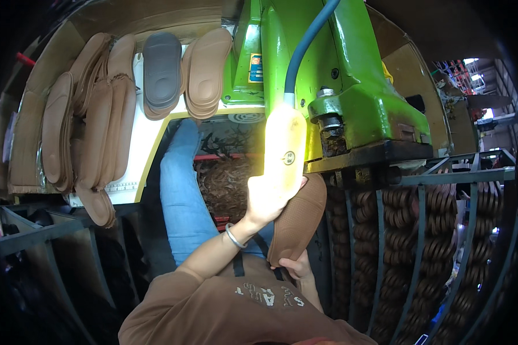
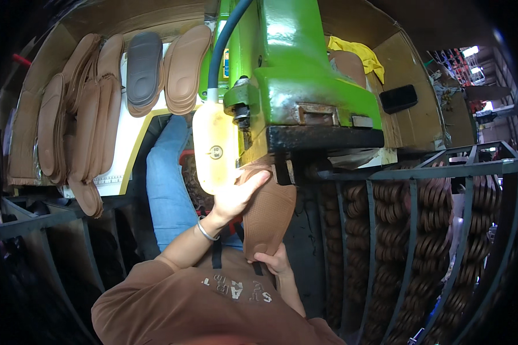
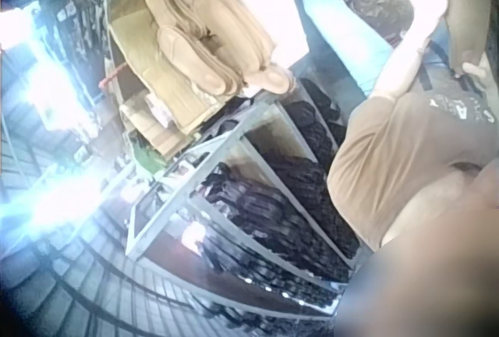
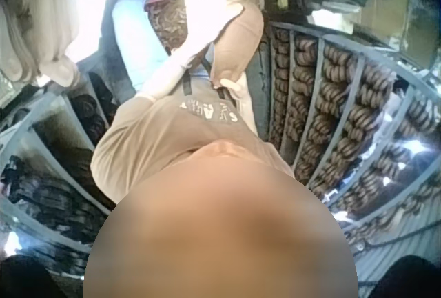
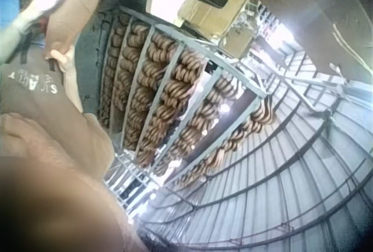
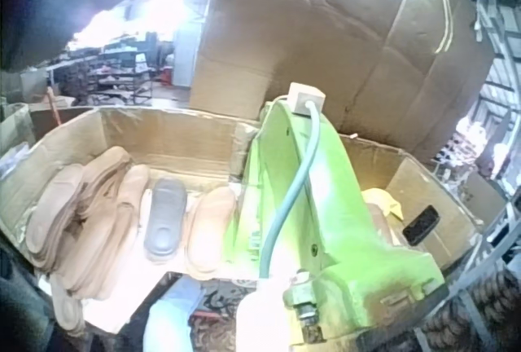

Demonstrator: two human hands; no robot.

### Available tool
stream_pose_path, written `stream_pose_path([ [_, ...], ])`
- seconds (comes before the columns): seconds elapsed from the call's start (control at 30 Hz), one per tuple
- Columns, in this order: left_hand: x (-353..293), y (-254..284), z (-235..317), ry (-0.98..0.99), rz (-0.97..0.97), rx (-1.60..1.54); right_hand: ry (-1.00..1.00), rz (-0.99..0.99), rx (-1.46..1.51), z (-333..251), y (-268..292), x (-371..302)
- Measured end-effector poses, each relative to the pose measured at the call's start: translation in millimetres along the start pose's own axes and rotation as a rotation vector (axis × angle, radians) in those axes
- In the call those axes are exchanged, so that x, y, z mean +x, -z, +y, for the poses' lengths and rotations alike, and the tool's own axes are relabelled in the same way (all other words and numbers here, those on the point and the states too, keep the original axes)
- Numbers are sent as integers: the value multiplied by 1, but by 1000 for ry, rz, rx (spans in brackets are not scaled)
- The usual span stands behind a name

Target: Pressing shoe soles using an industrial machine in a manufacturing facility.

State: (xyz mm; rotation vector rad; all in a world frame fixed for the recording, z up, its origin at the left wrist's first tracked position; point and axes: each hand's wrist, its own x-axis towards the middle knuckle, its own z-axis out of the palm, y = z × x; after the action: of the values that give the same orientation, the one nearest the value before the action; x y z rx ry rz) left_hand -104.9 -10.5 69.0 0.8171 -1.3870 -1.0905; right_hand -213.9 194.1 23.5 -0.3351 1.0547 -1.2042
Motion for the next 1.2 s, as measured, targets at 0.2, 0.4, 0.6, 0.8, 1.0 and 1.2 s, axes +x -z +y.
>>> stream_pose_path([
  [0.2,-19,12,-3,147,102,-101,141,192,-61,-20,33,-22],
  [0.4,-14,17,12,138,122,-127,393,262,-56,-84,38,-10],
  [0.6,-23,48,17,286,104,-190,460,199,-134,-136,26,31],
  [0.8,-40,85,15,360,146,-311,438,192,-224,-153,-7,72],
  [1.0,-50,146,16,383,301,-324,396,-23,-295,-145,-61,97],
  [1.2,-81,187,2,505,224,-376,404,-96,-408,-129,-88,105],
])
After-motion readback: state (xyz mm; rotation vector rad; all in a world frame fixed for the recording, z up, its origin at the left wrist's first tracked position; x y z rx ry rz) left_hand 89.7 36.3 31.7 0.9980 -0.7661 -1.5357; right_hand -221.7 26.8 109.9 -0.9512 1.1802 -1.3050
